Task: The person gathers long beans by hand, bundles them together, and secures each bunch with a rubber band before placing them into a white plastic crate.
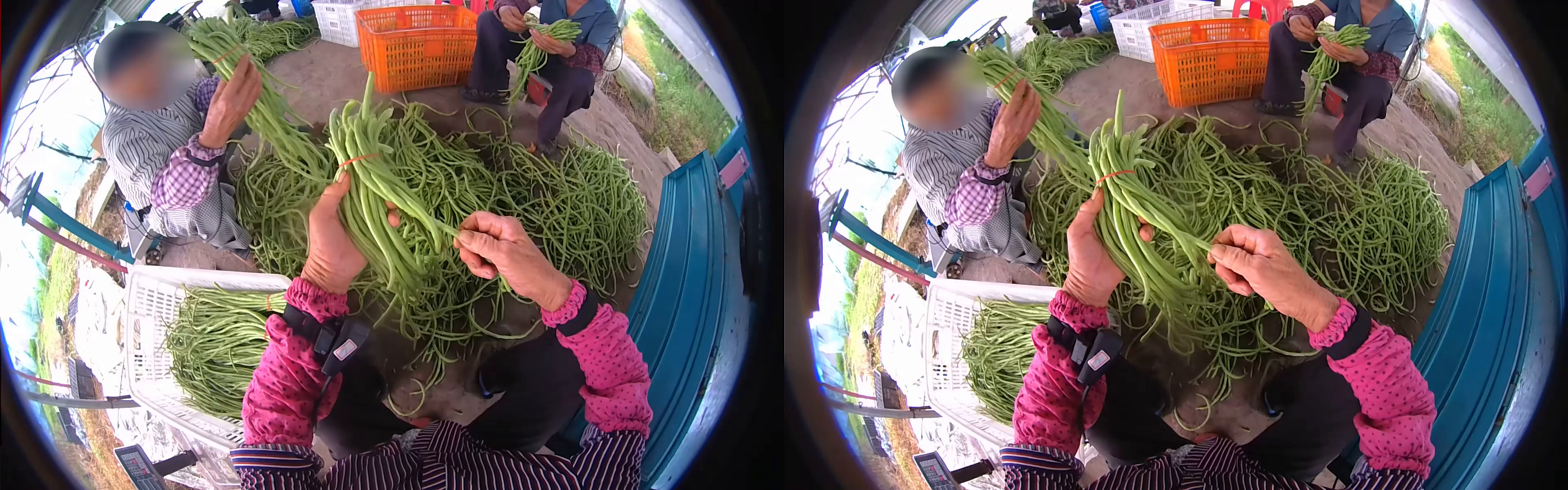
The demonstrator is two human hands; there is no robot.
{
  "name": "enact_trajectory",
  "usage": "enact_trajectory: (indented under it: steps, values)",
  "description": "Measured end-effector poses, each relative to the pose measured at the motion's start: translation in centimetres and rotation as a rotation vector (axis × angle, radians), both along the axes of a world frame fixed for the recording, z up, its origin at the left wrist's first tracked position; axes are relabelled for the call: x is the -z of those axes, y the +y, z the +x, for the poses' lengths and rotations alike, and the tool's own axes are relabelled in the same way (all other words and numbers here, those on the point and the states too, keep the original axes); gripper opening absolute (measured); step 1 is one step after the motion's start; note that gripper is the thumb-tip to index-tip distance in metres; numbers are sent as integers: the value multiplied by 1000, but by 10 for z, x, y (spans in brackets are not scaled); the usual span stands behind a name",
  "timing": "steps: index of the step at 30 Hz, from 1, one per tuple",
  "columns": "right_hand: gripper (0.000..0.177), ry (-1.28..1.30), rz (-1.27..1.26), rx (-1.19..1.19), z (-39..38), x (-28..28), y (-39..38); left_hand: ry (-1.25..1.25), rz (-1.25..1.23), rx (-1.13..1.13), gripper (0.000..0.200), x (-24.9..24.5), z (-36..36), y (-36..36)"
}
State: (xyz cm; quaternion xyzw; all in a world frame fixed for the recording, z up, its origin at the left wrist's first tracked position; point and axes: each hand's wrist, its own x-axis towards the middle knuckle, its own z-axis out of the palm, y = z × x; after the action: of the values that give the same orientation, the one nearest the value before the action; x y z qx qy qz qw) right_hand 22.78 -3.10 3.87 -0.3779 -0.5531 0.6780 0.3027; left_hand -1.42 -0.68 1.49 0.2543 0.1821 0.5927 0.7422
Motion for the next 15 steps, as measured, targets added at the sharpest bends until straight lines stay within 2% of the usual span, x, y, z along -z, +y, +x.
enact_trajectory:
  steps: [2,5,8,15]
  values:
    - [20,25,-57,-34,2,-2,0,16,-22,-6,43,0,1,1]
    - [21,-42,-20,-70,3,3,2,31,-61,11,42,0,3,1]
    - [17,-129,57,-6,0,7,-1,68,-60,48,41,1,7,-1]
    - [12,-24,-6,38,4,0,6,174,-176,41,35,-5,11,-7]
